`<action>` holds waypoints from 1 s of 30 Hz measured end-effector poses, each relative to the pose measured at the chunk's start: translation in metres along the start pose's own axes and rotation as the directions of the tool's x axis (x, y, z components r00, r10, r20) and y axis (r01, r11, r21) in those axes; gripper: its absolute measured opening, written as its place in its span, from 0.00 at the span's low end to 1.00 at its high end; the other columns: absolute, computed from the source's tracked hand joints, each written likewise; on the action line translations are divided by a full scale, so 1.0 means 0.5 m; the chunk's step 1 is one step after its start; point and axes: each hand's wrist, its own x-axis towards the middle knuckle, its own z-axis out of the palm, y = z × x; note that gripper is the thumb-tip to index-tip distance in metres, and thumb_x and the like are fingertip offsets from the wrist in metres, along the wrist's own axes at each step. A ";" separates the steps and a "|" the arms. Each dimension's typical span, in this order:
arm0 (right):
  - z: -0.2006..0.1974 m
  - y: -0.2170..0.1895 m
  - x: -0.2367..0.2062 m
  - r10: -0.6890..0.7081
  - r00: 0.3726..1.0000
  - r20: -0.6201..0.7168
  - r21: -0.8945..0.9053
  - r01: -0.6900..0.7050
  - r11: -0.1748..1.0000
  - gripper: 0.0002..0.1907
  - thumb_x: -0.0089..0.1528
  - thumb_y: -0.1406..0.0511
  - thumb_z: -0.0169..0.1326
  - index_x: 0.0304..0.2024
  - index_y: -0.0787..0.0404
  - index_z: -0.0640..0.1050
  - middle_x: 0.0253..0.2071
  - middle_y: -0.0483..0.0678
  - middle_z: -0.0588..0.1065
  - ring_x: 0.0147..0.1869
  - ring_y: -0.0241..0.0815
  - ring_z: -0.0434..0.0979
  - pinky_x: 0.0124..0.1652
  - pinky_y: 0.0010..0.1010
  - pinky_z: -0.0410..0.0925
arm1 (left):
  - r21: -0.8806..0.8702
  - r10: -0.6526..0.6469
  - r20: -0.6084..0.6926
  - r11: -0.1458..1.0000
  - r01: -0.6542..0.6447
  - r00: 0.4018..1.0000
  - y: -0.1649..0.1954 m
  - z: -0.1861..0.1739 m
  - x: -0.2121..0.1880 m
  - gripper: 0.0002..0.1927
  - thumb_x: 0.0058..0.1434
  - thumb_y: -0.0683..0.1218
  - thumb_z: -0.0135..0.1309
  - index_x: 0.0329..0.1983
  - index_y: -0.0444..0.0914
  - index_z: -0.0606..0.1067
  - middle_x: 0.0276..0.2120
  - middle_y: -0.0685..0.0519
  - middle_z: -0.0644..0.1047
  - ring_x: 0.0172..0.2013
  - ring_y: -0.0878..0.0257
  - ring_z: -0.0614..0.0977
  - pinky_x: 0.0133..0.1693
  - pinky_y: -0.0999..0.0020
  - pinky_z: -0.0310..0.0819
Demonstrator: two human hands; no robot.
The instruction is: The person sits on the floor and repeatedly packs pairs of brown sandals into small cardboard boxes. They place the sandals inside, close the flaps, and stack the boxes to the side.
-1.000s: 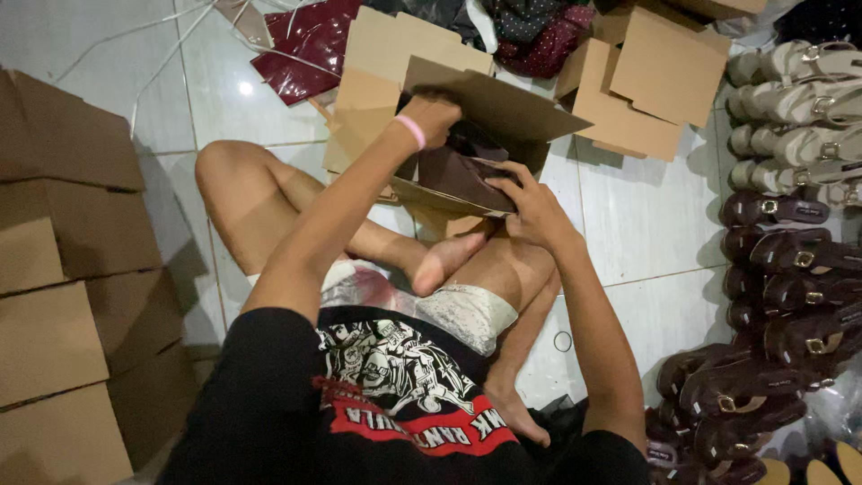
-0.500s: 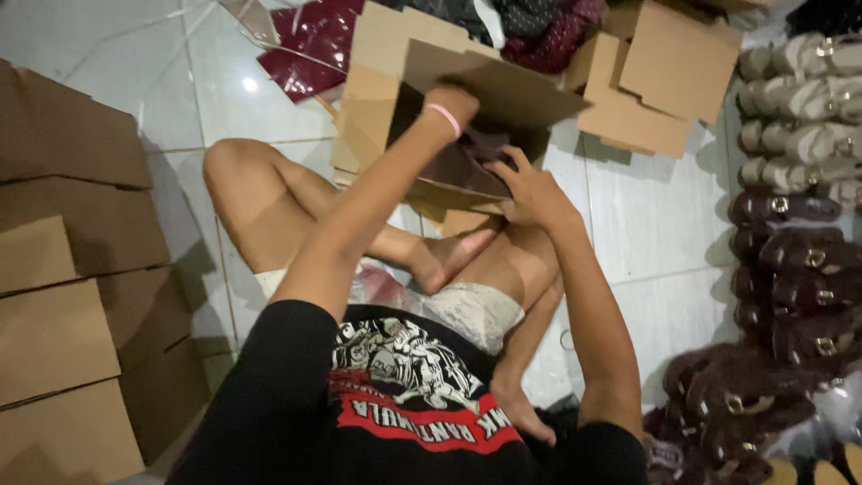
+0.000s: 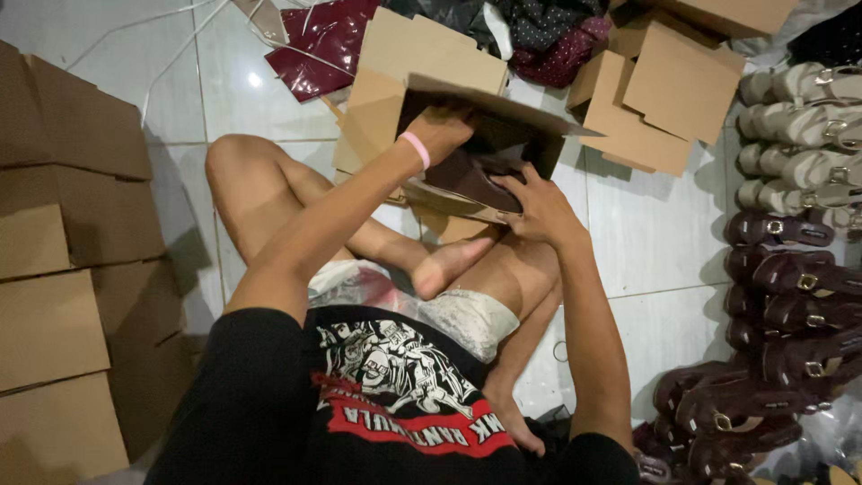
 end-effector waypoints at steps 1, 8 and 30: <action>0.001 0.005 0.007 -0.015 1.000 -0.014 -0.037 0.015 0.999 0.38 0.50 0.58 0.62 0.64 0.46 0.73 0.67 0.60 0.64 0.55 0.66 0.75 0.52 0.48 0.72 | -0.004 -0.039 -0.028 0.999 0.039 0.999 -0.004 0.003 -0.009 0.15 0.55 0.38 0.53 0.48 0.36 0.77 0.52 0.39 0.78 0.48 0.43 0.80 0.44 0.52 0.77; 0.050 0.059 0.083 -0.035 0.980 0.195 0.242 -0.014 0.970 0.38 0.54 0.55 0.65 0.65 0.49 0.68 0.71 0.63 0.55 0.68 0.69 0.64 0.61 0.50 0.63 | -0.284 -0.235 0.414 0.885 0.370 0.880 -0.051 0.023 -0.025 0.22 0.57 0.40 0.55 0.57 0.40 0.76 0.48 0.41 0.78 0.51 0.43 0.79 0.50 0.49 0.75; 0.099 0.047 0.017 0.192 0.960 -0.205 0.335 -0.115 0.935 0.20 0.69 0.61 0.56 0.60 0.62 0.73 0.53 0.61 0.77 0.53 0.62 0.77 0.52 0.43 0.70 | -0.538 -0.468 0.148 0.701 0.468 0.871 -0.032 0.014 -0.208 0.46 0.48 0.53 0.77 0.67 0.42 0.67 0.69 0.27 0.52 0.68 0.28 0.58 0.67 0.45 0.56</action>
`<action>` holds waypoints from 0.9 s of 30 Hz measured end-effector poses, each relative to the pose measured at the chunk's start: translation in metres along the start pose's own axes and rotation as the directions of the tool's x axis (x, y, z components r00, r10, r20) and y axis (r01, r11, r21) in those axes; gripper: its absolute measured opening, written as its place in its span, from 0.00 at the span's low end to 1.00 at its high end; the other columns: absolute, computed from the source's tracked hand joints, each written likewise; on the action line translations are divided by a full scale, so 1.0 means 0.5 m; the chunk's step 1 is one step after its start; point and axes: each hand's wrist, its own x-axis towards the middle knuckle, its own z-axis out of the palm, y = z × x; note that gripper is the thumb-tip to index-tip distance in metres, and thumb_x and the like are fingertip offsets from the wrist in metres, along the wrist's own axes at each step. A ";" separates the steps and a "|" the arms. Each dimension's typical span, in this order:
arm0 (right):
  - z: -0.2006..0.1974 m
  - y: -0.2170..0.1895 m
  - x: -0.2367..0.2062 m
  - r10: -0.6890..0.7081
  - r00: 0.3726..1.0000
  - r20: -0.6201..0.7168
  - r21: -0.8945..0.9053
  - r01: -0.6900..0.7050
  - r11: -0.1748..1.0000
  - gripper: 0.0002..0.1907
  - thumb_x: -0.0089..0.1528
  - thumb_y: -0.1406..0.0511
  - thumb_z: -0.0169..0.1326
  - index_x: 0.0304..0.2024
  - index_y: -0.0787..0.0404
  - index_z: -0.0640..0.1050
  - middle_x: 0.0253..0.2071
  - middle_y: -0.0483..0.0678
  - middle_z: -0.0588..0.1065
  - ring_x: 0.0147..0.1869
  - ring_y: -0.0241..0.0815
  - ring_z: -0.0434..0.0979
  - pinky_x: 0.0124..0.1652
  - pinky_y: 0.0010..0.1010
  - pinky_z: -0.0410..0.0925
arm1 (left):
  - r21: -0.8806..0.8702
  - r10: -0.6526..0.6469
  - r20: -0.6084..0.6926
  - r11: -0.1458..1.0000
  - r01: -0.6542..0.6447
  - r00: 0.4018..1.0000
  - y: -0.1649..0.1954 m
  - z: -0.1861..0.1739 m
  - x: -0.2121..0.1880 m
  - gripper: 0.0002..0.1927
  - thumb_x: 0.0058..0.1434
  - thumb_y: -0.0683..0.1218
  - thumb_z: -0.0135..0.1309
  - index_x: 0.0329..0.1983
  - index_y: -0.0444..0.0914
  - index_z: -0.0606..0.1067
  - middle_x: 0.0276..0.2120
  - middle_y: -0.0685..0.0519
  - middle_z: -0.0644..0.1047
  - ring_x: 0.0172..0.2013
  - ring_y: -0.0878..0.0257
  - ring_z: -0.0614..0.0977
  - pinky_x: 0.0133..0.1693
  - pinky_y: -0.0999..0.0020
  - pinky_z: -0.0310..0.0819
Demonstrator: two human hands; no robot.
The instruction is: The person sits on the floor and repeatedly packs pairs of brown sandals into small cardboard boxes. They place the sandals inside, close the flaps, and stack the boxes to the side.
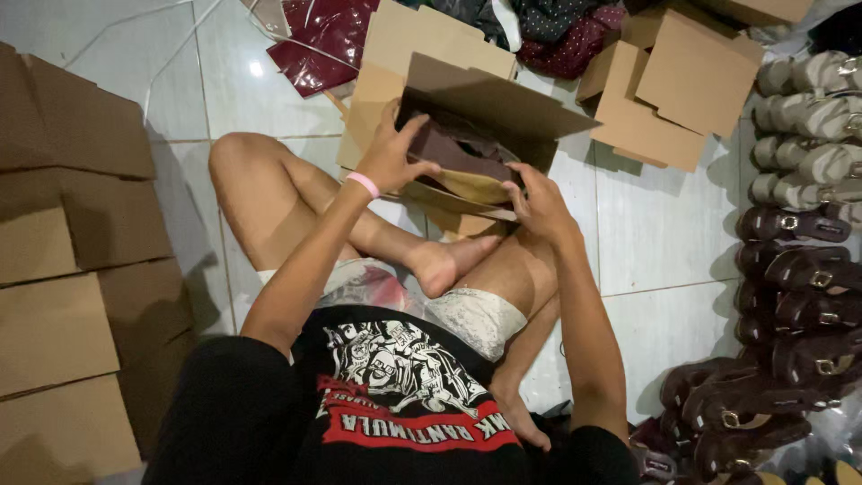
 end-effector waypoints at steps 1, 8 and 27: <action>0.011 0.003 0.006 0.080 0.997 0.016 0.036 -0.081 0.996 0.19 0.70 0.61 0.55 0.60 0.62 0.73 0.52 0.61 0.77 0.51 0.62 0.78 0.49 0.42 0.71 | -0.030 0.050 0.013 0.998 -0.049 0.999 -0.001 -0.009 0.002 0.48 0.45 0.54 0.79 0.67 0.42 0.67 0.69 0.27 0.51 0.69 0.27 0.55 0.67 0.45 0.54; 0.013 -0.014 -0.001 -0.158 0.987 -0.023 0.098 0.160 0.982 0.21 0.68 0.64 0.57 0.62 0.64 0.73 0.56 0.63 0.76 0.58 0.63 0.76 0.56 0.43 0.69 | 0.437 -0.052 0.141 0.899 -0.014 0.989 0.069 -0.037 0.034 0.52 0.32 0.48 0.77 0.65 0.43 0.69 0.68 0.25 0.49 0.66 0.24 0.53 0.63 0.35 0.53; -0.011 -0.020 0.050 -0.035 0.999 0.015 -0.207 0.037 0.978 0.33 0.56 0.65 0.60 0.64 0.64 0.70 0.58 0.64 0.71 0.63 0.64 0.71 0.62 0.45 0.64 | 0.318 0.114 0.438 0.908 -0.272 0.892 -0.001 0.015 0.065 0.24 0.57 0.55 0.65 0.54 0.43 0.78 0.55 0.47 0.75 0.57 0.47 0.76 0.63 0.46 0.64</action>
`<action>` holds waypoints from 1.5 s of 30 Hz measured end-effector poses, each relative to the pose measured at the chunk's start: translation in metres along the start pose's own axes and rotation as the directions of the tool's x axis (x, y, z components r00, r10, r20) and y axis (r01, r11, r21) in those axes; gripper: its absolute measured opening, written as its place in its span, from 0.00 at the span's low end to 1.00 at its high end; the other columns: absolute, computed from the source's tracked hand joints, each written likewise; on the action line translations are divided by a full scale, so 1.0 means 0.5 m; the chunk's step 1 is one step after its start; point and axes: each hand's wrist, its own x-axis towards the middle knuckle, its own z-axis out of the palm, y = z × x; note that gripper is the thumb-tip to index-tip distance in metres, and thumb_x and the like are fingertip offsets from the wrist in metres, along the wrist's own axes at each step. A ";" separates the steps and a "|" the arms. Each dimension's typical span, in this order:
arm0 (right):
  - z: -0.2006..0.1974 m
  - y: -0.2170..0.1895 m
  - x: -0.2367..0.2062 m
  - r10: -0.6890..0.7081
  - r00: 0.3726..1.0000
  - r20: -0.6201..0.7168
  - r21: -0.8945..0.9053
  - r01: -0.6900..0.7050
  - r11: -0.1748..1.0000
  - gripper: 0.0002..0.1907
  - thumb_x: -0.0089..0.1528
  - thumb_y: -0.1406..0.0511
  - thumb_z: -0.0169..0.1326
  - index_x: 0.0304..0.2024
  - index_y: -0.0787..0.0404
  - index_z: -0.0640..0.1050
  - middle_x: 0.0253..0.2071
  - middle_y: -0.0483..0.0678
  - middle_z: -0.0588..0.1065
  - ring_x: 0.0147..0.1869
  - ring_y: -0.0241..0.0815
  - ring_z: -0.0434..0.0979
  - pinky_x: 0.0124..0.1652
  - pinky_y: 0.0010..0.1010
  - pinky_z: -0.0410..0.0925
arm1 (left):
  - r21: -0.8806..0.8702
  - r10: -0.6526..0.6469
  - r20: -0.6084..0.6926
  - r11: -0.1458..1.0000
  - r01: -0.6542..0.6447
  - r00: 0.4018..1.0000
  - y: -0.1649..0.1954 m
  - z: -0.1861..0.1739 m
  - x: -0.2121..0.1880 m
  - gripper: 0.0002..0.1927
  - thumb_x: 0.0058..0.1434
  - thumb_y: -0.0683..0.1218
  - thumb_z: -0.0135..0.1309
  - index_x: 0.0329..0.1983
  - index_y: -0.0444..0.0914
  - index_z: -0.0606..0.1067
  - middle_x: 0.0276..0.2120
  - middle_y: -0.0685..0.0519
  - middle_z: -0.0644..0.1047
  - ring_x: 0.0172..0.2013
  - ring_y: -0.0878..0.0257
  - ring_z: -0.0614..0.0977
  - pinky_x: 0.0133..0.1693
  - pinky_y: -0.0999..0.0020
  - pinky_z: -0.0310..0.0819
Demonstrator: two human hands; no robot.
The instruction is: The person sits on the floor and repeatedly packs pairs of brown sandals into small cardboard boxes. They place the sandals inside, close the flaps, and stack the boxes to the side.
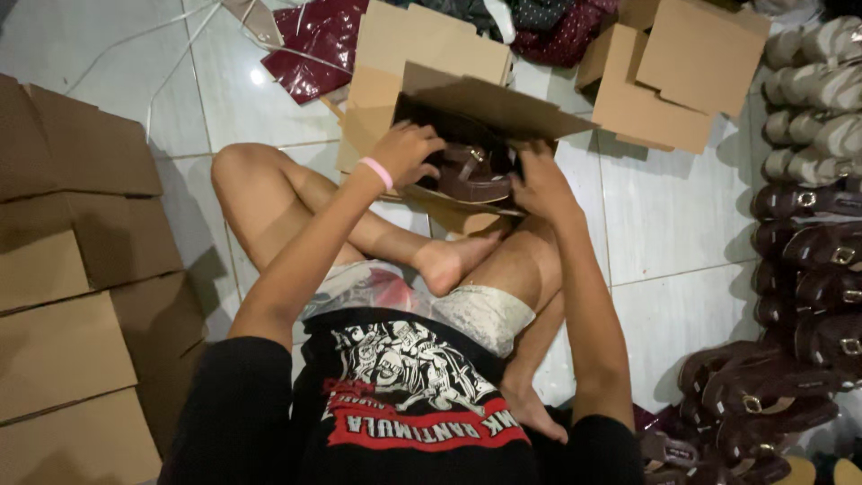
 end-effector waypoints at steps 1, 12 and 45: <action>0.001 -0.010 0.005 -0.039 0.996 0.080 -0.131 0.049 0.990 0.43 0.50 0.64 0.64 0.67 0.67 0.66 0.57 0.69 0.69 0.62 0.69 0.68 0.60 0.49 0.63 | 0.010 0.031 -0.012 0.999 -0.031 0.999 0.001 -0.001 0.000 0.23 0.58 0.56 0.64 0.54 0.42 0.78 0.53 0.48 0.77 0.56 0.48 0.77 0.64 0.44 0.62; 0.046 -0.006 0.047 0.055 0.998 0.027 -0.559 -0.031 0.828 0.40 0.58 0.68 0.58 0.74 0.57 0.63 0.71 0.62 0.66 0.74 0.64 0.64 0.62 0.50 0.65 | -0.093 0.052 -0.094 0.994 -0.061 0.994 0.008 -0.030 0.026 0.17 0.68 0.59 0.51 0.51 0.46 0.78 0.35 0.47 0.83 0.40 0.45 0.83 0.53 0.29 0.61; 0.010 0.005 0.096 -0.062 0.998 0.015 -0.111 0.063 0.992 0.46 0.50 0.55 0.69 0.67 0.64 0.69 0.67 0.63 0.65 0.73 0.67 0.57 0.70 0.50 0.54 | 0.139 -0.040 0.102 0.990 0.025 0.994 0.091 0.022 0.085 0.09 0.57 0.43 0.54 0.36 0.40 0.83 0.35 0.39 0.82 0.40 0.42 0.84 0.41 0.48 0.79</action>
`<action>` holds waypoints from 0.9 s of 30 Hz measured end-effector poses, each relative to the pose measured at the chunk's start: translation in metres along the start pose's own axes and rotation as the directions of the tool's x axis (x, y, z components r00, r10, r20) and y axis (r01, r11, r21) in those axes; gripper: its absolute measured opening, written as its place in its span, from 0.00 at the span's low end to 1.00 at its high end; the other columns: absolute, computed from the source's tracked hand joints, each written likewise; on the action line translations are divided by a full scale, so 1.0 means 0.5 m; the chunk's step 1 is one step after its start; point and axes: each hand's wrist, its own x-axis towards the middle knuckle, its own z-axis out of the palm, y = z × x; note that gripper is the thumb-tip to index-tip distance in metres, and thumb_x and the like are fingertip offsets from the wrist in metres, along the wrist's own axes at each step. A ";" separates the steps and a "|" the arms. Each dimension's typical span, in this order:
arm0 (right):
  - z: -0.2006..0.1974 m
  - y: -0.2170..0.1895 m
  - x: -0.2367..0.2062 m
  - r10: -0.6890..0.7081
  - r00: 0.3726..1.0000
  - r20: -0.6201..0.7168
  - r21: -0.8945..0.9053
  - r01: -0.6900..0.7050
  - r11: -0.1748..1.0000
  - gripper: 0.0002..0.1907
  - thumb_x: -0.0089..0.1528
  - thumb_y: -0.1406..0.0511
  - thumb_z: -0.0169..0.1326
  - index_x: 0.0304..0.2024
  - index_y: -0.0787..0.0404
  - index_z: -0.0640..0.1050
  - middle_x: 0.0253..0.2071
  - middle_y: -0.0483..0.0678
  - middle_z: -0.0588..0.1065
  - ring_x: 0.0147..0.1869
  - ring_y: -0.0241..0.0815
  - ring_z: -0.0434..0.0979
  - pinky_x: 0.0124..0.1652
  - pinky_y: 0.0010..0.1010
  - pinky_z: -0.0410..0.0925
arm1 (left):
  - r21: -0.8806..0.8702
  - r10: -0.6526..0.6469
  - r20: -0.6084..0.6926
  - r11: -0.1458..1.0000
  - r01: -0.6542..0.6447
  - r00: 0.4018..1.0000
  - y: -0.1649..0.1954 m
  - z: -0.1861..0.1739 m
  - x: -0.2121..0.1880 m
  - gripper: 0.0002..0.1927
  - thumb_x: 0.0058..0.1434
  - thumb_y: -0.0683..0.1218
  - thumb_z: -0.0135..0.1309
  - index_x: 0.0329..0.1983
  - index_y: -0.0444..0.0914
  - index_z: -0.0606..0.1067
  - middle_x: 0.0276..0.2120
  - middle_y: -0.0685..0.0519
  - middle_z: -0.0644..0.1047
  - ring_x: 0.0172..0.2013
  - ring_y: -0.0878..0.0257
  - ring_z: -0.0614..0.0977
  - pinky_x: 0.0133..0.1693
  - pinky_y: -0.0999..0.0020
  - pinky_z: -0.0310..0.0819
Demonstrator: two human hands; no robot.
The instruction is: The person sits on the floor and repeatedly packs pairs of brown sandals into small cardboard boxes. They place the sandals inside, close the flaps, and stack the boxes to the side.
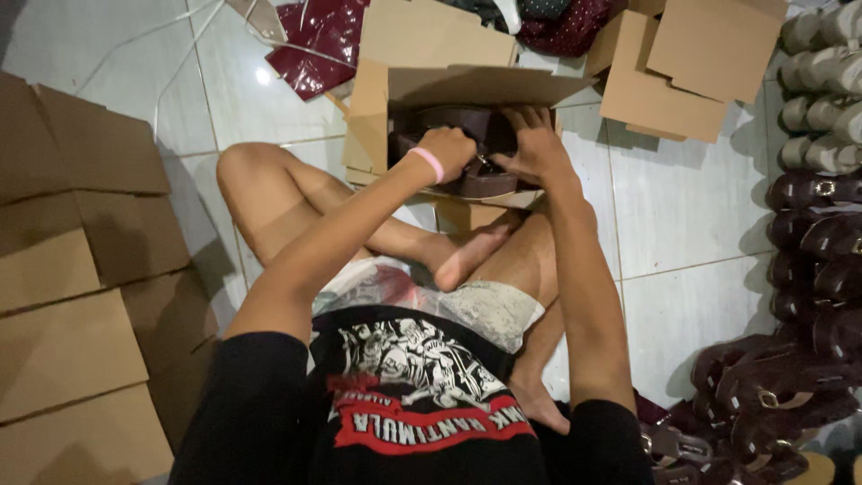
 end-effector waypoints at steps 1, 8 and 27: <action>-0.003 -0.001 -0.002 -0.004 1.000 0.004 0.039 0.004 0.999 0.45 0.49 0.56 0.69 0.66 0.64 0.70 0.67 0.63 0.65 0.73 0.66 0.57 0.70 0.49 0.54 | 0.034 -0.001 -0.001 0.999 0.001 1.000 0.007 0.009 0.008 0.09 0.59 0.44 0.53 0.36 0.39 0.83 0.36 0.40 0.82 0.40 0.43 0.84 0.41 0.49 0.79; -0.042 -0.038 -0.041 -0.020 1.000 0.017 0.171 0.017 0.985 0.30 0.60 0.56 0.66 0.62 0.56 0.75 0.65 0.60 0.68 0.70 0.62 0.63 0.68 0.47 0.60 | 0.141 -0.145 0.006 0.980 0.142 0.989 0.044 0.051 0.038 0.11 0.64 0.45 0.50 0.40 0.42 0.83 0.41 0.45 0.83 0.44 0.49 0.85 0.43 0.53 0.79; -0.002 -0.021 -0.145 -0.121 0.980 0.155 0.126 0.102 0.987 0.23 0.66 0.58 0.56 0.59 0.64 0.72 0.57 0.63 0.72 0.60 0.65 0.72 0.56 0.47 0.67 | 0.170 -0.110 -0.336 0.970 0.175 0.935 -0.096 -0.032 -0.029 0.13 0.56 0.43 0.58 0.45 0.43 0.80 0.38 0.44 0.81 0.40 0.46 0.83 0.40 0.51 0.77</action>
